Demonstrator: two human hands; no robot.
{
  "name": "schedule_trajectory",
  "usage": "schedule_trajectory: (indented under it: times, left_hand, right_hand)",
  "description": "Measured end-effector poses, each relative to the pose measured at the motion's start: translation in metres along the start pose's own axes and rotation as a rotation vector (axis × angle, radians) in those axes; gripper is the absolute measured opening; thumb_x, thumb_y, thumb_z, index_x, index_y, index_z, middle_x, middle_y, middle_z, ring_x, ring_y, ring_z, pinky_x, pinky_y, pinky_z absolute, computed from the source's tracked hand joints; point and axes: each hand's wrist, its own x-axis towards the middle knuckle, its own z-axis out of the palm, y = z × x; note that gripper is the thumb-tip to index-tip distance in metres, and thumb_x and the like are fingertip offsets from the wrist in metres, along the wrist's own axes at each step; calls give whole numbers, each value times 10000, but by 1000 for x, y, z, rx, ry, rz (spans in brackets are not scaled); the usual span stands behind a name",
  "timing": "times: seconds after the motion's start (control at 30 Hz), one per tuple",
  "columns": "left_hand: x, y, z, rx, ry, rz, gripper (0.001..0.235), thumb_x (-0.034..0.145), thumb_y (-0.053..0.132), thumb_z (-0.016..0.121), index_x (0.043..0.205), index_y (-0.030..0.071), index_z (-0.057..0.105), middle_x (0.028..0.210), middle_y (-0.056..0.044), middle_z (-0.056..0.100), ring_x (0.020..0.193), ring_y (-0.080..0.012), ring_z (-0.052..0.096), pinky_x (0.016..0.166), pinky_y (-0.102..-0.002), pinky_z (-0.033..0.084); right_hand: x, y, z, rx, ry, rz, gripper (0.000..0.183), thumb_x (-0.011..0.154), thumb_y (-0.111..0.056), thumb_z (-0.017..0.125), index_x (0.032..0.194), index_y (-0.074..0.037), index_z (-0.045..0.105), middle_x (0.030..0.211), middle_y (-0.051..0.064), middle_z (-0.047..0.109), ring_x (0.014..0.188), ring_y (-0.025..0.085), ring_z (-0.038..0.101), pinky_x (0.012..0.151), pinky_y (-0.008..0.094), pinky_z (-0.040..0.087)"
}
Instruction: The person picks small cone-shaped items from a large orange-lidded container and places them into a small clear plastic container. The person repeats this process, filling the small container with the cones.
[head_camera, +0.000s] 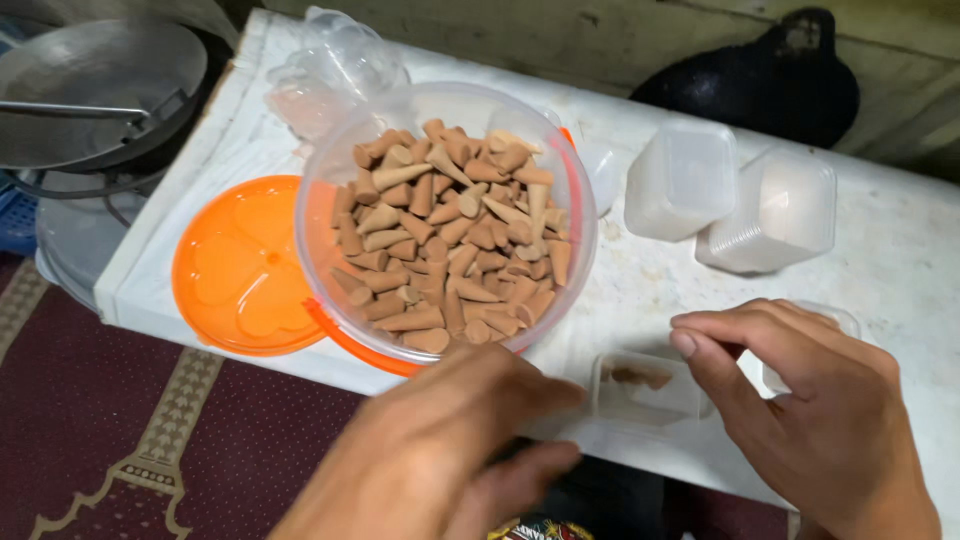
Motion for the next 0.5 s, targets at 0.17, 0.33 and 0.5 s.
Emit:
schedule_trajectory:
  times: [0.17,0.33,0.5]
  left_hand:
    - [-8,-27,-61,399,265,-63,282,995,252,599,1188,65,685,1058,-71,694,1015,-248,667,854,-382,490]
    - [-7,-58,-74,476,330,-147,226,974,217,643,1163,104,697,940,-62,637,918,-286,588,803,-403,443]
    - [10,-82,-49,456,253,49,215,930,164,671,1121,71,702,1015,-98,721,932,-343,645,806,-469,466]
  right_hand:
    - [39,-35,15,54,-54,-247,120,916,-130,702,1002,-71,761,989,25,807,859,155,768,813,316,570]
    - [74,-62,34,142,-192,-454,234,969,-78,595,1182,-45,686,1161,84,751,955,234,704,865,360,525]
    - [91,-63,53,-112,-184,-232,236,965,-311,639,1142,-209,758,947,-31,752,842,247,620,713,403,504]
